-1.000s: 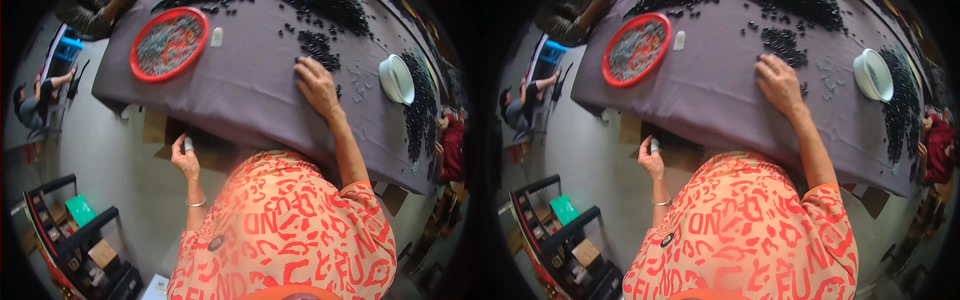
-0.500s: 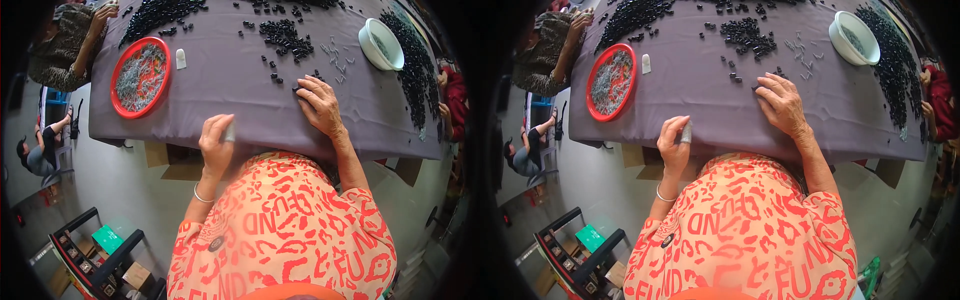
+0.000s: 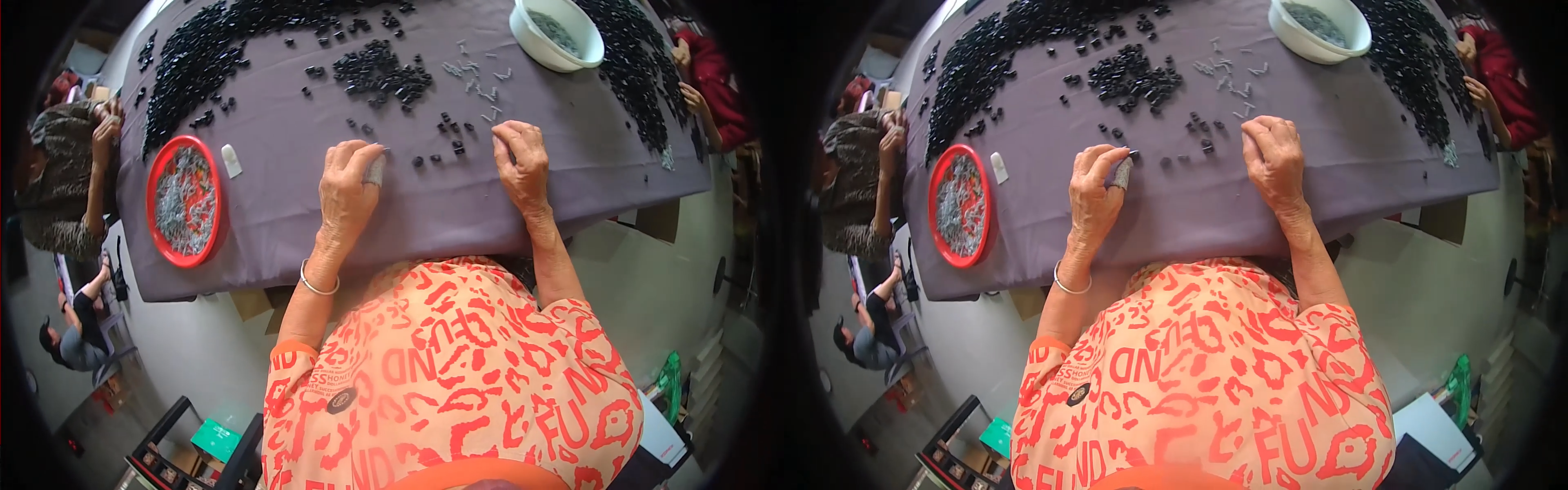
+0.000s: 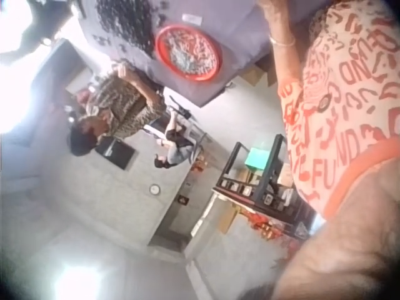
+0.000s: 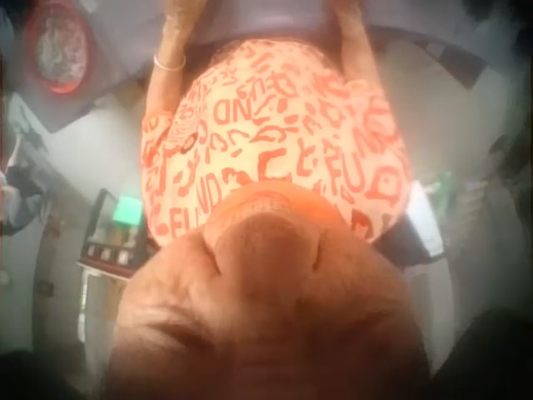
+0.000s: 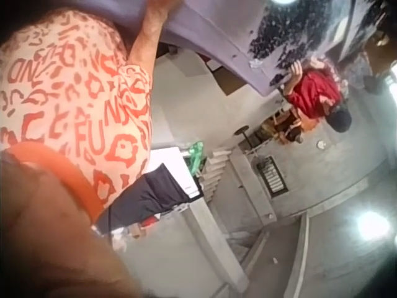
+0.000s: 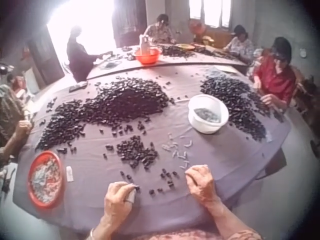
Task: The person repeatedly assembles small plastic components by inserting small springs into plastic pieces by hand.
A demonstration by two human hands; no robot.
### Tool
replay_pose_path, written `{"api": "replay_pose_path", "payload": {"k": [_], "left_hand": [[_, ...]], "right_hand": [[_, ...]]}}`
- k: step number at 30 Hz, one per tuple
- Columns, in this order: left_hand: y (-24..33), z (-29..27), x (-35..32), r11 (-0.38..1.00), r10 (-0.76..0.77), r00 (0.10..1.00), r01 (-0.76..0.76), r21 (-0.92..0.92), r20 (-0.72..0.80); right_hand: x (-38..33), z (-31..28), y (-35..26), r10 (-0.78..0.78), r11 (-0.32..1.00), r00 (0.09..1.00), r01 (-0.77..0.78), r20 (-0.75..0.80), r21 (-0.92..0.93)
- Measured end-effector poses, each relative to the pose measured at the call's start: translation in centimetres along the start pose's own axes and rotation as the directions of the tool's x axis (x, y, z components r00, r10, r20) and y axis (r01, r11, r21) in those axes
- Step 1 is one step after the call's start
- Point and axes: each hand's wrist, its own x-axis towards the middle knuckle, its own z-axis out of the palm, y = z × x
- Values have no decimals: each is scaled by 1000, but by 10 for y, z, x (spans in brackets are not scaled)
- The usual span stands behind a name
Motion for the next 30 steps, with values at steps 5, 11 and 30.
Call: {"api": "replay_pose_path", "payload": {"k": [5,11,30], "left_hand": [[5,10,10,999,-25,999,24,34,26],[4,11,-3,1000,-30,999,30,-3,24],[12,7,2,996,-83,996,83,11,11]], "right_hand": [[15,-6,14,71,997,997,-71,1,-9],[34,4,3,84,974,959,-22,270,-227],[15,-5,-16,109,944,961,-179,252,276]]}}
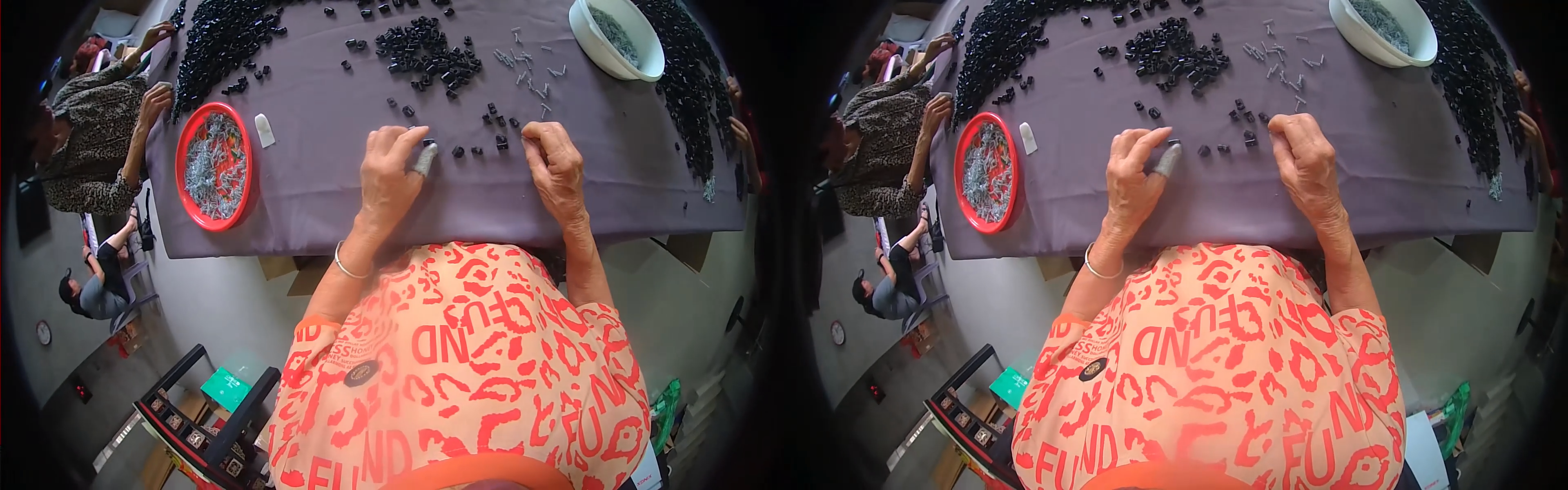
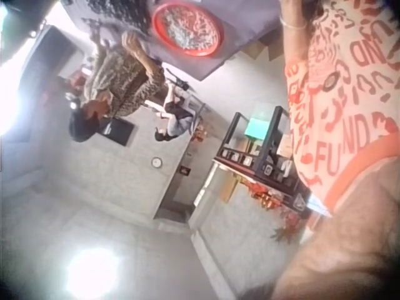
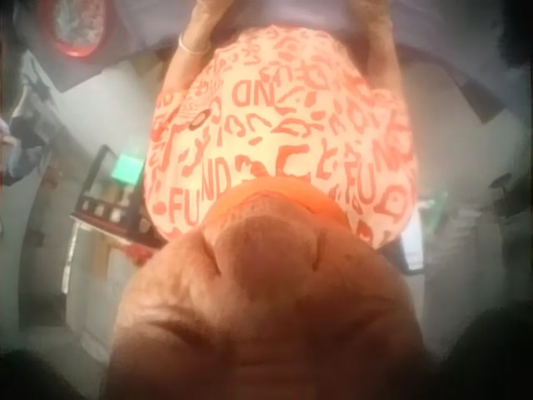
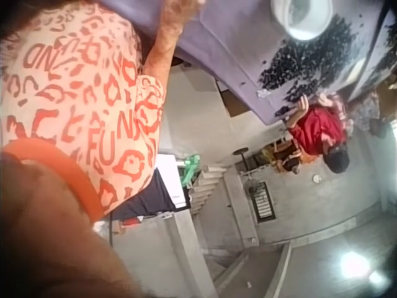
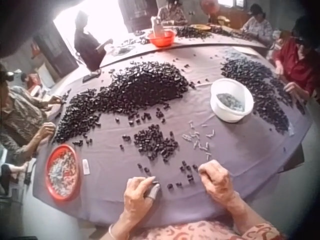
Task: The person repeatedly assembles small plastic components by inserting small springs into plastic pieces by hand.
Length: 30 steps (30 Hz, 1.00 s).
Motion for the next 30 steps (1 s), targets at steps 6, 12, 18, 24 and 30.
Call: {"api": "replay_pose_path", "payload": {"k": [6,12,18,24,30], "left_hand": [[-1,5,1,999,-31,997,28,46,64],[21,11,14,992,108,993,-111,66,47],[31,31,20,985,144,975,-158,71,169],[35,34,17,989,143,980,-137,-54,140],[47,26,10,628,-385,849,529,-571,362]], "right_hand": [[-7,-6,10,-16,999,998,18,-55,35],[-15,6,17,-62,998,982,65,-179,11],[-17,8,21,-6,999,983,14,-184,44],[-17,7,21,4,1000,975,1,-224,24],[-16,6,20,19,998,974,-5,-224,61]]}}
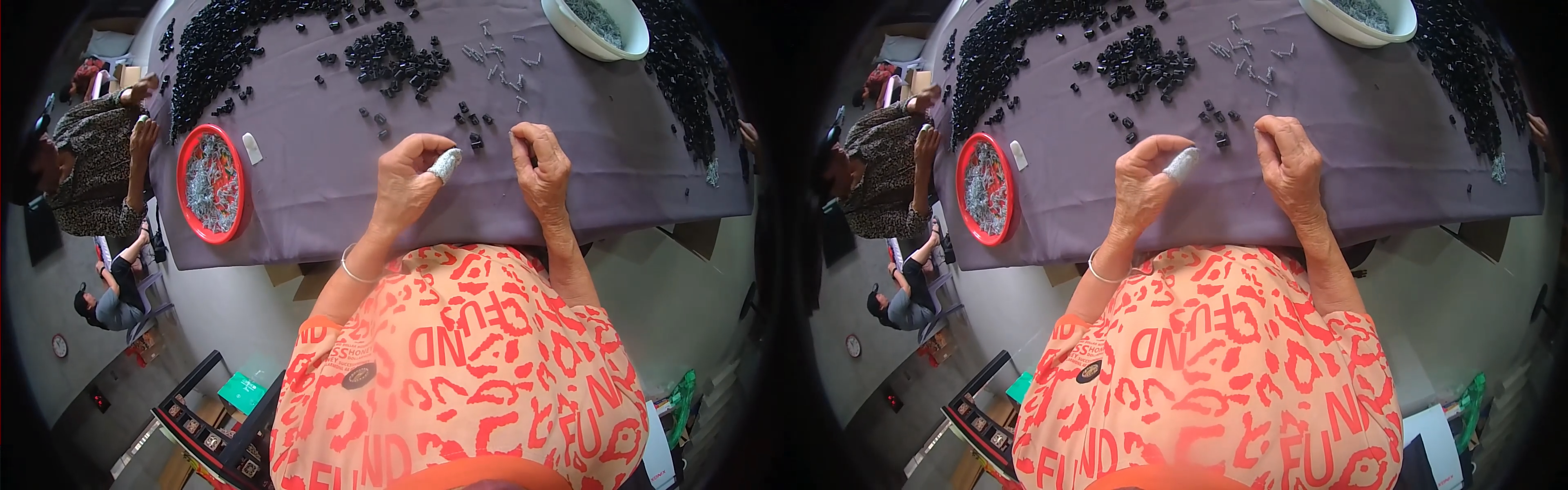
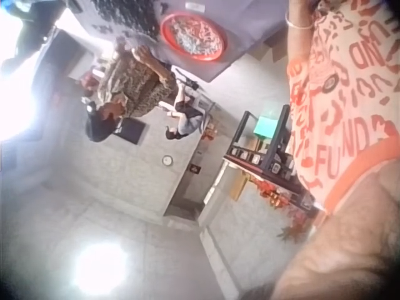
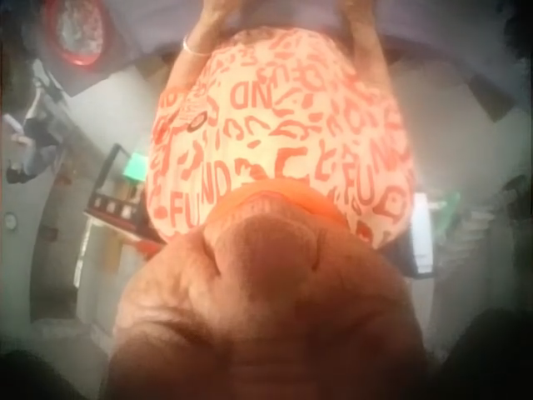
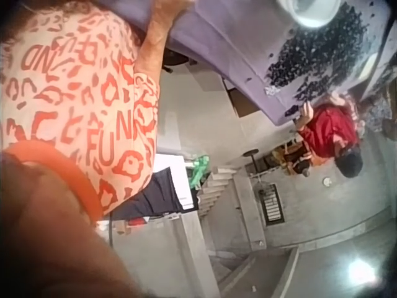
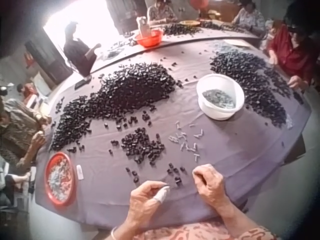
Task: The person repeatedly assembles small plastic components by inserting small springs into plastic pieces by hand.
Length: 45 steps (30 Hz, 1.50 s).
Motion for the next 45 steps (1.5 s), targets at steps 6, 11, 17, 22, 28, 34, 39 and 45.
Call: {"api": "replay_pose_path", "payload": {"k": [6,11,17,22,28,34,39,45], "left_hand": [[-5,-15,-16,774,373,927,-324,544,20],[-7,-39,-28,564,416,909,-289,773,36],[-11,-59,-29,670,323,946,-238,703,13],[-4,-54,-16,647,269,946,-317,694,182],[-2,-55,-12,661,132,971,-235,712,198],[-4,-62,-24,859,-46,998,20,512,38],[-15,-54,-36,888,-330,943,329,-320,53],[-9,-36,-44,696,-332,938,314,-646,99]], "right_hand": [[-1,1,1,18,1000,1000,-19,18,23],[-2,0,2,2,1000,1000,-3,31,17],[-3,1,2,-5,1000,999,6,37,-13],[-1,1,2,-26,999,999,27,40,-27],[0,1,3,-59,998,998,59,28,-5],[-1,-2,3,-62,998,998,62,33,-11],[-8,-1,-14,286,864,923,-365,257,348],[-13,12,-58,172,779,860,-417,480,469]]}}
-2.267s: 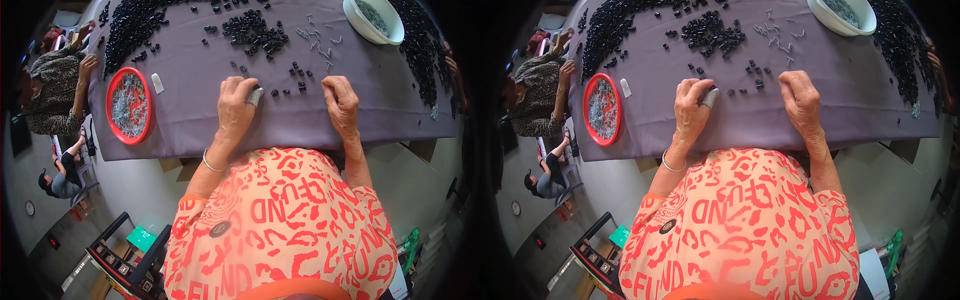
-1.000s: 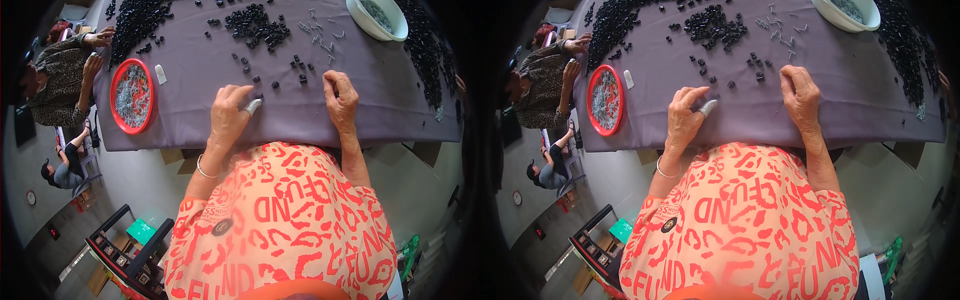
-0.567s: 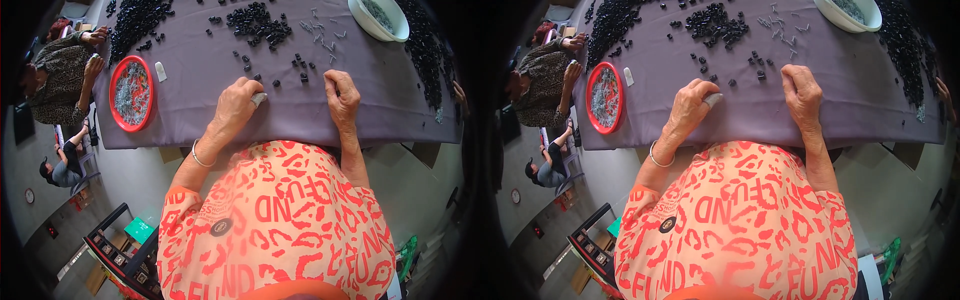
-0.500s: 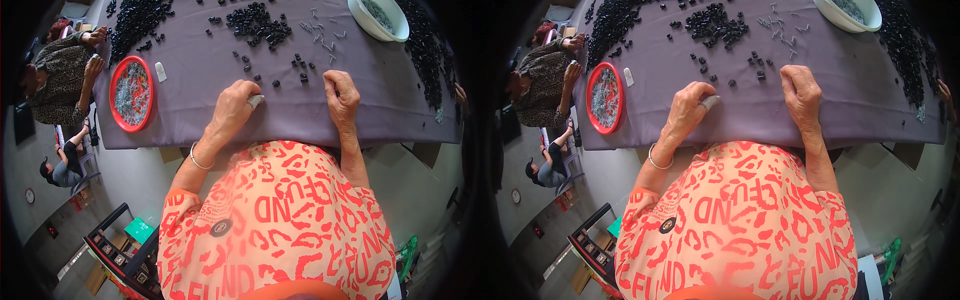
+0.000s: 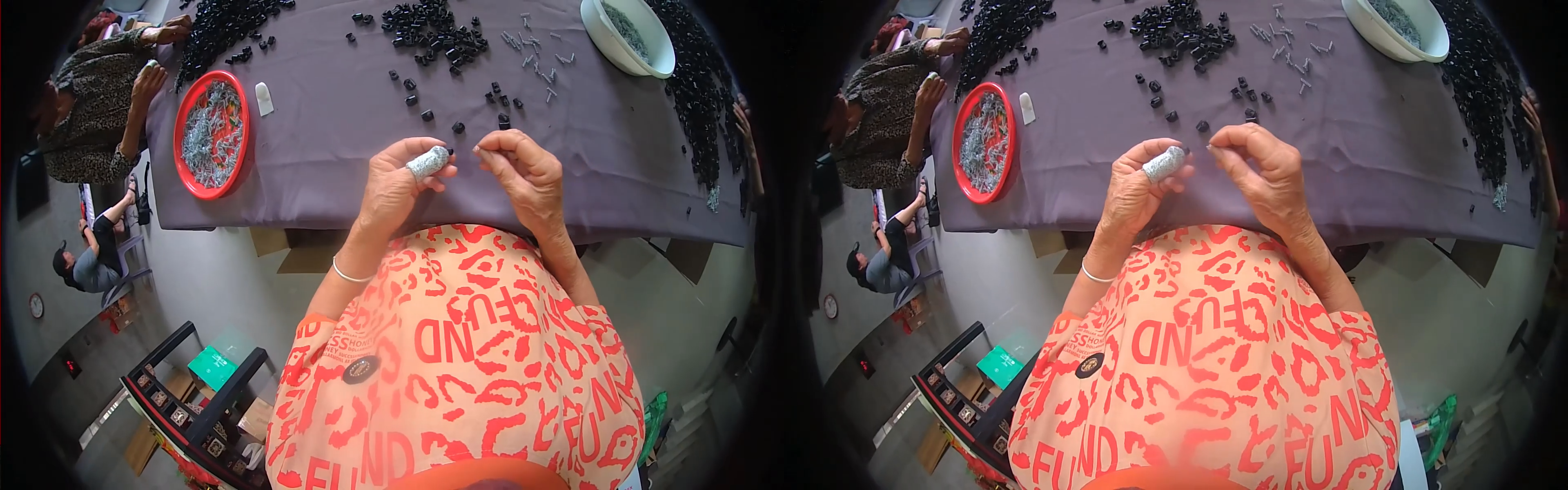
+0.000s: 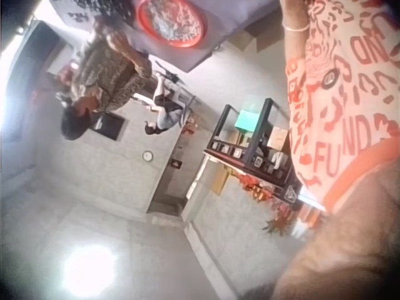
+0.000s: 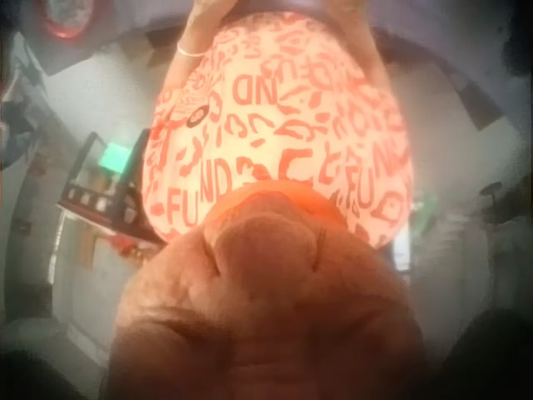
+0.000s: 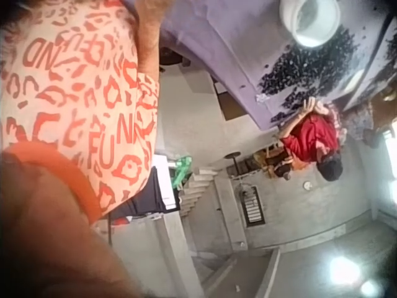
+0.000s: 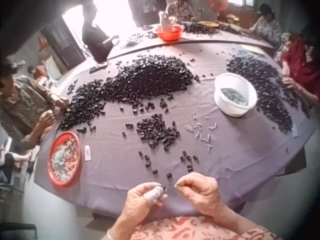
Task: The person repeatedly assembles small plastic components by inserting small springs into plastic pieces by hand.
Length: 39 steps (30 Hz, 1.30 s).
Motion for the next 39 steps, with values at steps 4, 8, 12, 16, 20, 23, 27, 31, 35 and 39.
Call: {"api": "replay_pose_path", "payload": {"k": [4,8,12,16,20,23,27,31,35,39], "left_hand": [[-2,5,-7,998,66,997,-66,8,27],[-5,6,-14,990,120,992,-122,69,32],[-6,6,-19,979,163,986,-164,119,13],[-11,2,-22,937,260,965,-248,247,-20],[-14,-2,-24,945,259,965,-245,217,-38],[-16,-4,-23,954,238,970,-224,198,-48],[-17,-6,-24,955,242,969,-228,191,-53],[-20,-8,-23,939,293,955,-280,199,-37],[-21,-9,-23,941,295,955,-282,184,-44],[-22,-11,-24,928,324,946,-313,201,-22]], "right_hand": [[4,8,-7,-64,983,998,62,-3,-174],[1,17,-13,-119,963,993,122,25,-239],[0,21,-17,-136,941,989,148,61,-305],[-1,23,-14,-153,892,980,193,127,-410],[-3,27,-12,-136,885,982,179,129,-429],[-4,29,-13,-98,894,988,141,120,-426],[-5,32,-14,-97,879,988,142,122,-454],[-6,34,-15,5,914,997,27,76,-406],[-6,36,-17,-77,877,992,115,99,-467],[-4,39,-21,-145,826,978,203,151,-526]]}}
